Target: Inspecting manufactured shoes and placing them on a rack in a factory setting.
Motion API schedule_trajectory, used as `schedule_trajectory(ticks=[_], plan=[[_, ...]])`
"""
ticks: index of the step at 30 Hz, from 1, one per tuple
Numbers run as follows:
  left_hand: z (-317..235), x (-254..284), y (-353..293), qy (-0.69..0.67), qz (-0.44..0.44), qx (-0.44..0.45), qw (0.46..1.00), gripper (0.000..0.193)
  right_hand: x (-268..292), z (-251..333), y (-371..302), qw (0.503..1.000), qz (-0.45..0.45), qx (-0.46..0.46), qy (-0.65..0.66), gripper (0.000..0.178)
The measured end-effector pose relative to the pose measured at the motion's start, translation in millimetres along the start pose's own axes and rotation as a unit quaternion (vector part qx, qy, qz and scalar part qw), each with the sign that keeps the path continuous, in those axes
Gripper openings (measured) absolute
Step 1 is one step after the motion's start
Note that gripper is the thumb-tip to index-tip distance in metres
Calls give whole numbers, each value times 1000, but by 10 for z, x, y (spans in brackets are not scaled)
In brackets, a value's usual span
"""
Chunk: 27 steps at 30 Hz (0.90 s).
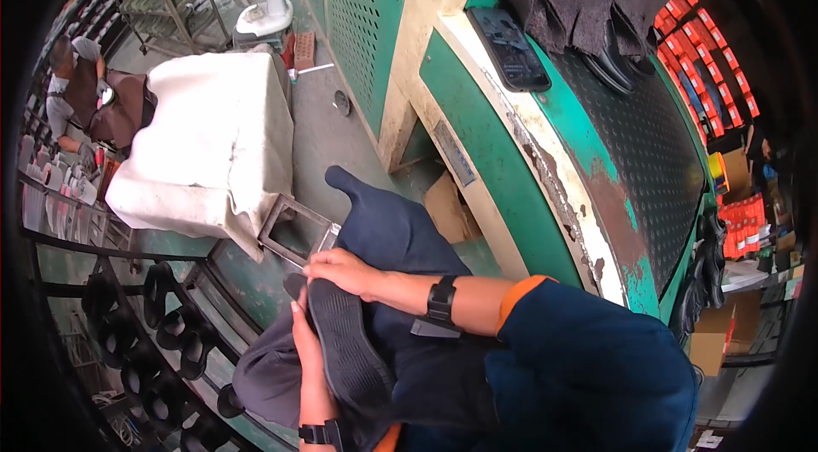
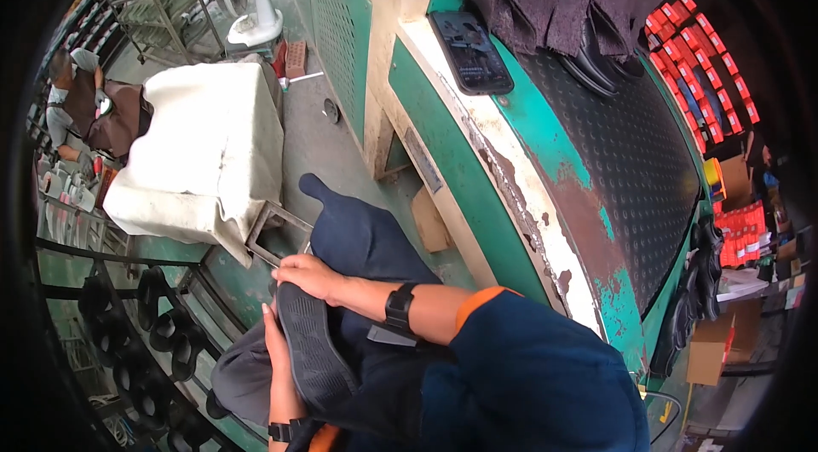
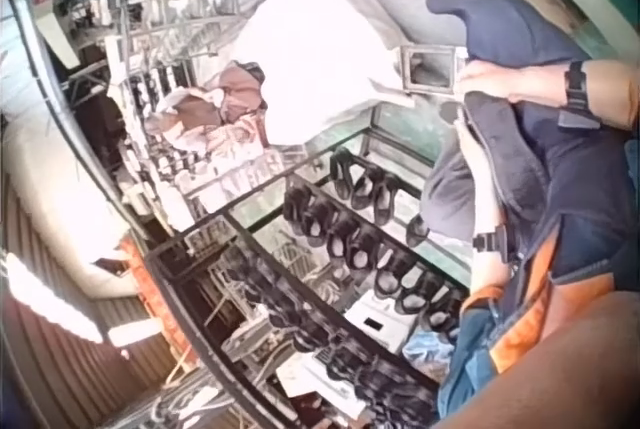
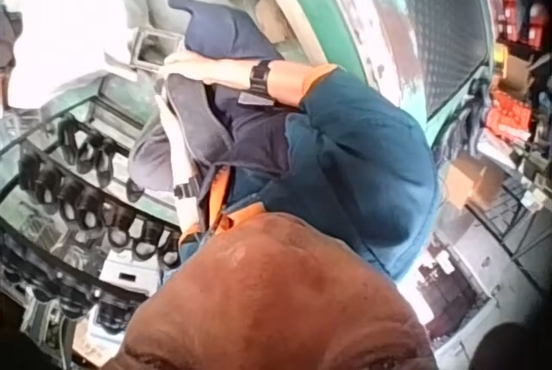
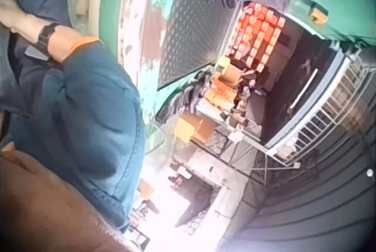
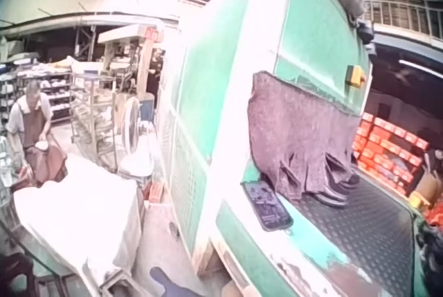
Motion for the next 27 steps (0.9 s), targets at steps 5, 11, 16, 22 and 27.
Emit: schedule_trajectory(ticks=[5, 11, 16, 22, 27], plan=[[-119, -156, 9, -328, 45, 16, 944, 67, 170, -64, 230, 950, -103, 38, -293, 30], [-62, -13, -46, -240, 7, 36, 970, 70, 107, -221, 70, 991, -6, -134, 8, 31], [-71, 76, 43, -166, -26, -28, 985, 77, 98, -171, 43, 992, 55, -107, 30, 41], [-65, 92, 1, -146, -34, 1, 989, 76, 151, -228, 130, 989, 58, -134, -2, 49], [-9, 139, -6, -70, -43, -42, 996, 71, 151, -225, 54, 988, 45, -146, 14, 43]])
Point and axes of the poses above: each hand's wrist, its own y-axis towards the middle knuckle, its own x-axis out of the back of the hand, z = x × y, the point moved 3 cm from there along y, towards the middle knuckle, and after that the axes turned 11 degrees about -y, right-handed, at the moved point
